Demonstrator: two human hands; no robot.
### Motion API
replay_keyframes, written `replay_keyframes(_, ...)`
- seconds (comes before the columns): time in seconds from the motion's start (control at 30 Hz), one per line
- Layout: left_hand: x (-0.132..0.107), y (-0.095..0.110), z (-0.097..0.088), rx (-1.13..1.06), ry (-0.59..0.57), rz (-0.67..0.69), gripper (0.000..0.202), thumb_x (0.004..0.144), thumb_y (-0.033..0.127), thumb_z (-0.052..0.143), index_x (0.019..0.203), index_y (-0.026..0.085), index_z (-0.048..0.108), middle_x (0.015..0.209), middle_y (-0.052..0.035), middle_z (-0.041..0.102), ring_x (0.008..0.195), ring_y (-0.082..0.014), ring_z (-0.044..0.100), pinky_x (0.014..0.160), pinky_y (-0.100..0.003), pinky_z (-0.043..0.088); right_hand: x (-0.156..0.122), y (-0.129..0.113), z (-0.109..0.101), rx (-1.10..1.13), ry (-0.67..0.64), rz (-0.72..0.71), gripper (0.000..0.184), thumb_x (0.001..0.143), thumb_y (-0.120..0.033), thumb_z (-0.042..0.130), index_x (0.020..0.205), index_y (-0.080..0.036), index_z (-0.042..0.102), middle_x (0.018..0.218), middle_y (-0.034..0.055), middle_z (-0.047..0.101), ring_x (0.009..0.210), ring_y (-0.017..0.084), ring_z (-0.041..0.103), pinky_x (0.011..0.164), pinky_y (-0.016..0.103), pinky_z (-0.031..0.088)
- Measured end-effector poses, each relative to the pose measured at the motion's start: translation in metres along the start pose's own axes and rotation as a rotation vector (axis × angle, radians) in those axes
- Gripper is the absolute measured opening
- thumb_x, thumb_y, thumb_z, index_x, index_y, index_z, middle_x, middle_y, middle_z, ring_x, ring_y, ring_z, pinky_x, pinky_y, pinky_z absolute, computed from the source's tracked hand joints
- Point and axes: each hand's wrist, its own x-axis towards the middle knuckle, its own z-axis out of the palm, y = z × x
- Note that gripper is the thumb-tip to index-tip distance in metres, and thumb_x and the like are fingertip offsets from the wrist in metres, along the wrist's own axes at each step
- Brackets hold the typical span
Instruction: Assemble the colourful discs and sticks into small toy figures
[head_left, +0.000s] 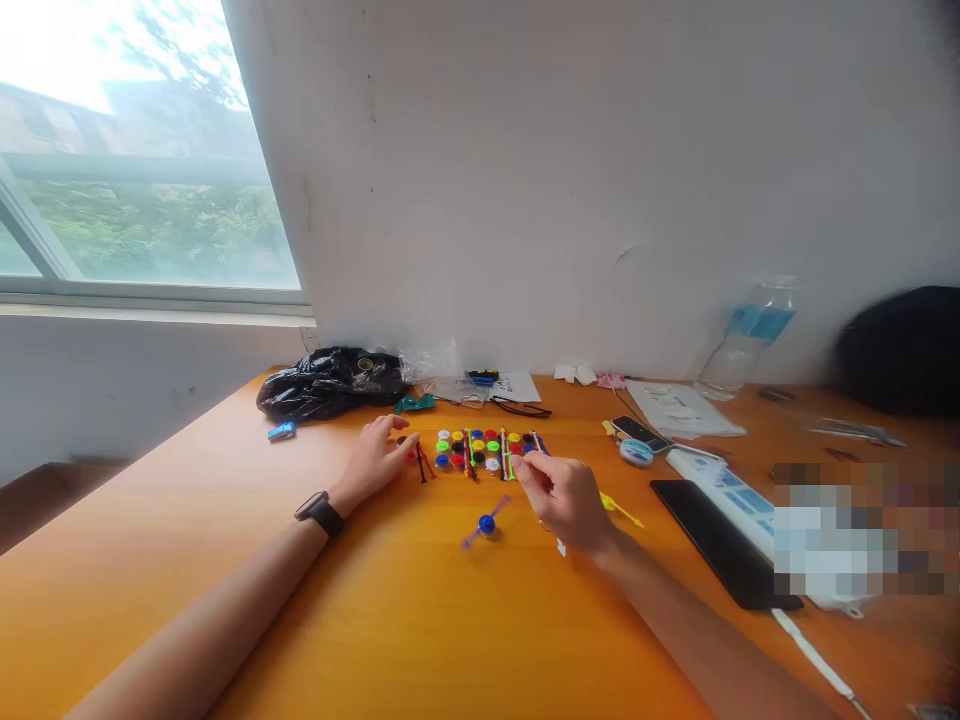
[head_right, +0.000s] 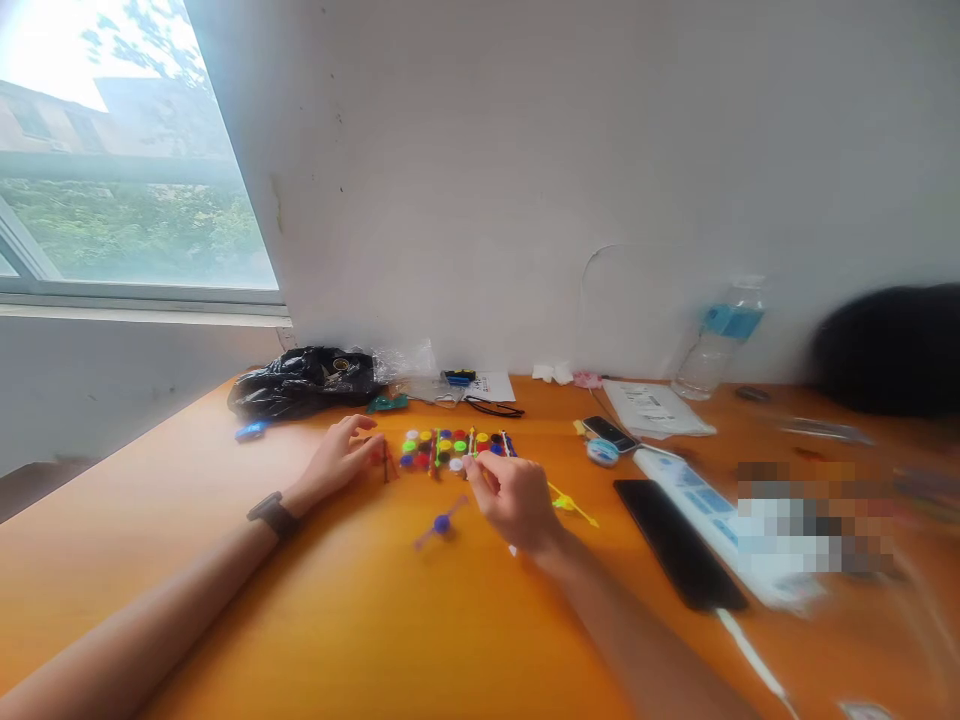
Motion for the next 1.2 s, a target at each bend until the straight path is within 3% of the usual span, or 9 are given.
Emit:
replay_keyframes(0.1,-0.003,0.007,0.0,0.121,-0.07,0.105,0.027,0.095,0.048,0.062,0.104,0.023,0.068,0.108,-0.008,0.071,0.102,-0.0289,0.065,0.091,-0.042,0.051,-0.001,0.0,0.002,-0.004,0.009,-0.025,0.047,0.106,-0.047,0.047,0.066,-0.021,0.049,0.054,-0.0046,0.037,0.052,0.012,0.035,0.057,0.027,0.025)
replay_keyframes(0.27,-0.002,0.01,0.002,0.112,-0.081,0.131,0.016,0.095,0.034,0.059,0.101,0.022,0.068,0.103,-0.0074,0.073,0.098,-0.028,0.066,0.086,-0.04,0.051,-0.002,-0.002,0.005,-0.016,-0.007,-0.053,0.048,0.107,-0.046,0.047,0.066,-0.021,0.053,0.054,-0.0039,0.041,0.052,0.012,0.037,0.057,0.028,0.025)
replay_keyframes(0.53,-0.005,0.013,0.004,0.014,-0.127,0.118,0.027,0.089,0.016,0.05,0.109,0.021,0.068,0.108,-0.0068,0.074,0.096,-0.0243,0.067,0.083,-0.036,0.052,-0.005,-0.007,0.007,-0.01,-0.033,-0.085,0.05,0.108,-0.045,0.043,0.068,-0.021,0.057,0.056,-0.0012,0.05,0.053,0.013,0.043,0.058,0.028,0.028)
replay_keyframes(0.7,-0.007,0.024,0.0,0.053,-0.107,0.131,0.008,0.091,0.027,0.058,0.09,0.021,0.064,0.093,-0.0052,0.07,0.089,-0.0241,0.064,0.077,-0.034,0.049,-0.006,-0.007,0.009,0.005,-0.043,-0.099,0.05,0.108,-0.044,0.045,0.064,-0.021,0.046,0.055,-0.0034,0.043,0.052,0.012,0.04,0.058,0.029,0.027)
replay_keyframes(0.87,-0.009,0.031,-0.002,0.141,-0.109,0.141,0.022,0.092,0.033,0.062,0.074,0.021,0.056,0.085,-0.005,0.063,0.082,-0.0228,0.059,0.072,-0.033,0.046,-0.006,-0.006,0.01,0.022,-0.058,-0.108,0.048,0.108,-0.042,0.046,0.065,-0.021,0.041,0.055,-0.0038,0.04,0.052,0.012,0.04,0.059,0.03,0.026)
replay_keyframes(1.2,-0.009,0.028,0.004,0.006,-0.183,0.194,0.014,0.095,0.03,0.06,0.087,0.021,0.067,0.093,-0.0066,0.066,0.084,-0.0215,0.062,0.074,-0.032,0.05,-0.006,-0.005,0.01,0.036,-0.069,-0.105,0.047,0.108,-0.041,0.046,0.067,-0.021,0.039,0.057,-0.0045,0.039,0.053,0.012,0.039,0.06,0.03,0.025)
